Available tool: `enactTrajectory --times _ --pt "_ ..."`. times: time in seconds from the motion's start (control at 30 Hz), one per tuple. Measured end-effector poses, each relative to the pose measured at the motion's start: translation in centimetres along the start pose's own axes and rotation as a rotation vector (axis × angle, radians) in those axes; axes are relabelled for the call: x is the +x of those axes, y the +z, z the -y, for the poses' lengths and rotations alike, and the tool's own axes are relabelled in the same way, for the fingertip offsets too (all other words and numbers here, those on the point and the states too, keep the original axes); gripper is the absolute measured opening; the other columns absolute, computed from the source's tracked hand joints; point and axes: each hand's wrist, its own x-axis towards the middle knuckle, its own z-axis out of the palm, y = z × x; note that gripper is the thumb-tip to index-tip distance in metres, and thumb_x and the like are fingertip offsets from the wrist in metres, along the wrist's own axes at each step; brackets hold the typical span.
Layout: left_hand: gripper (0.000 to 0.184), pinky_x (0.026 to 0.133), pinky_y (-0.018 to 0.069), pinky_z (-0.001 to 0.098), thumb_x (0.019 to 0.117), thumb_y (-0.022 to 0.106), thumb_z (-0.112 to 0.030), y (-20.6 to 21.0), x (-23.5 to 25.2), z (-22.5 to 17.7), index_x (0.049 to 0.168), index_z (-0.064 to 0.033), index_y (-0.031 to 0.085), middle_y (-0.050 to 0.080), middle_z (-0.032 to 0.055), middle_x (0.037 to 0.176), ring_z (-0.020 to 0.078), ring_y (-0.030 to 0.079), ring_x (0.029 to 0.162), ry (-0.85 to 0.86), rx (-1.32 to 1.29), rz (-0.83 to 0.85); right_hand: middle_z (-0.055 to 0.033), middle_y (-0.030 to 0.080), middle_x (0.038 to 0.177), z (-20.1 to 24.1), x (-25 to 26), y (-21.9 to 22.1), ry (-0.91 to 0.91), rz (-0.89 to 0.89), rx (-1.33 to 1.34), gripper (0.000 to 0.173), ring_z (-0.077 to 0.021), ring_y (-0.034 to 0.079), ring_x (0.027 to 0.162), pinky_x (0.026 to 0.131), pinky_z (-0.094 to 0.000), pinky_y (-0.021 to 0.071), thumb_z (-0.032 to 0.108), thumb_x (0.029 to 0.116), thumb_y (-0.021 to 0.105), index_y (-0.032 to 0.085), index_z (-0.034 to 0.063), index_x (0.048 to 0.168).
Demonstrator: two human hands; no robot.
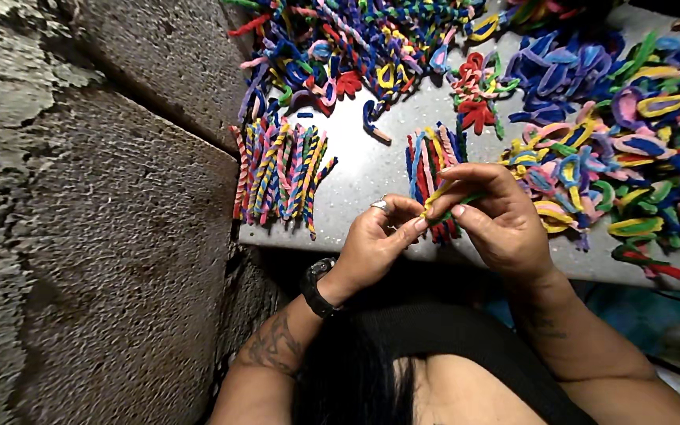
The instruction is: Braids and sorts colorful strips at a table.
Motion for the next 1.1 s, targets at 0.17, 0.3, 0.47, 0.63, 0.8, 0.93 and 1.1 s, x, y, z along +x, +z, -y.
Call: enactTrajectory --times 0.17,0.3,0.47,0.63,0.8,0.93,1.1 --pt "0.011 0.069 0.0547 0.0176 0.1009 0.055 -0.003 0.1 0.1 -0.1 0.110 -0.0075 0.059 0.067 -0.0023 0.099 0.0012 0.063 0.077 0.018 -0.108 -0.067 0.0084 0.071 0.106 -0.4 -0.3 0.6 -0.067 -0.081 -0.007 0.039 -0.0029 0.069 0.092 0.077 -0.0183 0.0579 0.006 0.1009 0.052 0.049 0.0192 0.138" --pt "0.013 0.069 0.0538 0.0168 0.1024 0.054 -0.003 0.0 0.3 0.2 0.109 -0.0130 0.058 0.070 0.0010 0.105 0.0030 0.065 0.080 0.084 -0.244 -0.093 0.0066 0.072 0.108 -0.7 -0.3 0.7 0.009 -0.112 0.121 0.039 -0.0034 0.069 0.090 0.073 -0.0179 0.0578 0.004 0.1016 0.051 0.049 0.0191 0.138" --pt "0.012 0.069 0.0526 0.0170 0.1035 0.052 -0.003 -0.1 0.4 0.2 0.110 -0.0126 0.055 0.070 0.0027 0.105 0.0036 0.064 0.080 0.046 -0.272 -0.081 0.0025 0.072 0.108 -0.6 -0.3 0.6 0.038 -0.142 0.192 0.038 -0.0050 0.069 0.086 0.070 -0.0176 0.0574 0.003 0.1002 0.056 0.050 0.0154 0.135" --pt "0.012 0.068 0.0528 0.0163 0.1033 0.053 -0.003 -0.2 0.4 0.1 0.109 -0.0126 0.055 0.069 0.0005 0.099 0.0025 0.063 0.076 0.024 -0.277 -0.071 0.0018 0.071 0.118 -0.7 -0.1 0.0 0.012 -0.092 0.185 0.050 -0.0090 0.070 0.101 0.087 -0.0226 0.0594 0.006 0.0956 0.068 0.046 0.0179 0.139" --pt "0.012 0.067 0.0530 0.0159 0.1029 0.053 -0.003 -0.1 0.3 0.3 0.110 -0.0126 0.055 0.066 -0.0005 0.098 0.0020 0.061 0.074 -0.002 -0.286 -0.069 0.0031 0.070 0.118 -1.8 -0.1 -0.1 0.018 -0.067 0.121 0.051 -0.0059 0.069 0.094 0.082 -0.0192 0.0582 0.008 0.0943 0.071 0.047 0.0174 0.138" --pt "0.013 0.064 0.0519 0.0146 0.1029 0.053 -0.003 -0.1 0.3 0.4 0.110 -0.0133 0.055 0.066 -0.0016 0.096 0.0008 0.060 0.072 0.002 -0.275 -0.093 0.0051 0.070 0.113 -1.8 -0.3 0.1 0.023 -0.108 -0.040 0.038 -0.0035 0.068 0.094 0.083 -0.0189 0.0578 0.006 0.0942 0.070 0.054 0.0136 0.128" --pt "0.015 0.061 0.0504 0.0129 0.1017 0.055 0.000 0.0 0.4 0.5 0.110 -0.0118 0.053 0.066 -0.0018 0.097 -0.0011 0.059 0.070 0.052 -0.141 -0.166 0.0053 0.068 0.107 -1.4 -0.6 0.2 0.190 -0.137 -0.074 0.047 -0.0004 0.066 0.083 0.070 -0.0154 0.0564 0.001 0.0907 0.068 0.048 0.0109 0.133"
